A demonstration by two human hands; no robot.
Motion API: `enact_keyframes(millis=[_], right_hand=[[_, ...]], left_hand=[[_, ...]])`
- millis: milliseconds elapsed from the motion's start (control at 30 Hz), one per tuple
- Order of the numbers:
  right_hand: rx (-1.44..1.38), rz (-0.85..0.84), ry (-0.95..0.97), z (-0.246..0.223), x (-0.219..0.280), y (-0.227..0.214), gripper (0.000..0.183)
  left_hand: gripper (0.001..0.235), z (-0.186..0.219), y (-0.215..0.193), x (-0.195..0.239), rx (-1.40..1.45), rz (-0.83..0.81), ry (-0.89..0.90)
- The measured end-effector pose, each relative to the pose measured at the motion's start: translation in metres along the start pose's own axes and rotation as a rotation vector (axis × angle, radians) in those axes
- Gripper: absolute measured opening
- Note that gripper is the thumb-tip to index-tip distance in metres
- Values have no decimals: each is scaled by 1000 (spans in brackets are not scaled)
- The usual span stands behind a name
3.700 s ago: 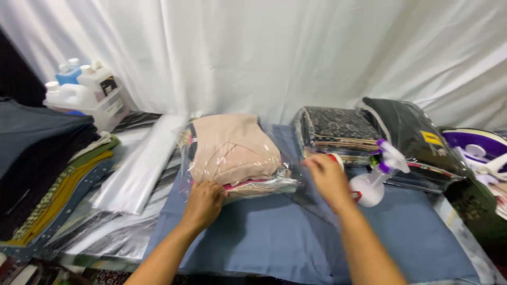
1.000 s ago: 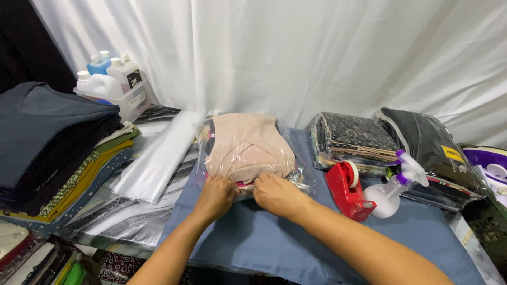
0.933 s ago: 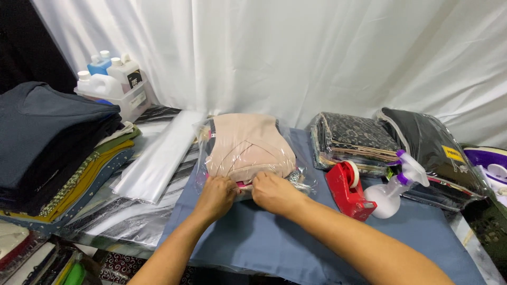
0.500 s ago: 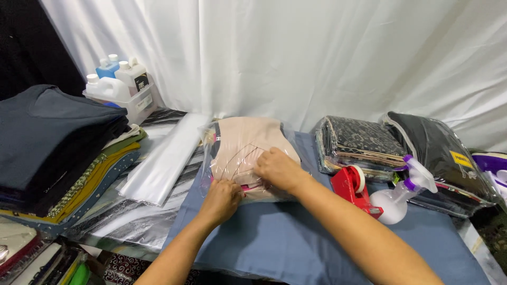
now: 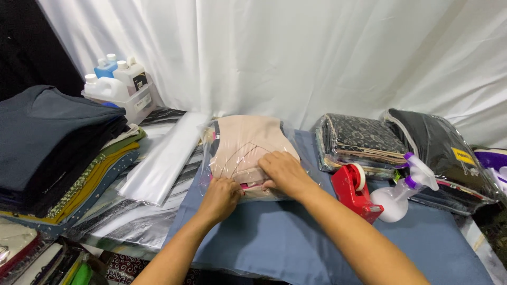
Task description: Packing folded clothes into plastic bags and sealing them with tape.
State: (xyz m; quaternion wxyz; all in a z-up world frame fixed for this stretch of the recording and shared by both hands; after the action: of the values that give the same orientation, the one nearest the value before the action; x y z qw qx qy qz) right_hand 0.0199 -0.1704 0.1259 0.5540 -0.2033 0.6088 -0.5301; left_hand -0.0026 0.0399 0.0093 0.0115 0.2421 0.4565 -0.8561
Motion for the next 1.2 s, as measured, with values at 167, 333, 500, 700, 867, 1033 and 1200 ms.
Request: enact_keyframes(millis=[167, 333, 500, 700, 867, 1033, 1200], right_hand=[[-120, 21, 198, -8, 2, 19, 45], [-269, 6, 140, -45, 5, 47, 57], [-46, 28, 143, -43, 0, 62, 20], [-128, -12, 133, -38, 0, 64, 15], [-152, -43, 146, -39, -3, 57, 15], [-199, -65, 153, -34, -5, 54, 18], [-176, -78, 175, -31, -4, 63, 17]], left_hand=[[11, -10, 4, -1, 12, 33, 22], [12, 1, -2, 7, -8, 100, 62], [10, 12, -10, 19, -155, 142, 89], [32, 24, -24, 44, -64, 443, 261], [29, 24, -35, 51, -317, 487, 178], [21, 5, -26, 38, -220, 301, -28], [19, -10, -25, 21, 22, 150, -86]])
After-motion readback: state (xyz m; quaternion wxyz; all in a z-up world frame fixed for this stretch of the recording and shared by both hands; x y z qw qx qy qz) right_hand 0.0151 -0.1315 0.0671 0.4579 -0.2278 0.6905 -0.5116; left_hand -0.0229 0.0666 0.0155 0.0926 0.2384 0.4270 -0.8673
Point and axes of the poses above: each hand's wrist, its own x-axis away from the middle knuckle, its own y-axis out of the palm, z = x × y, the point moved 1 cm from there along -x, towards the middle knuckle, and after that the axes turned 5 degrees about -y, right-handed, at the moved point
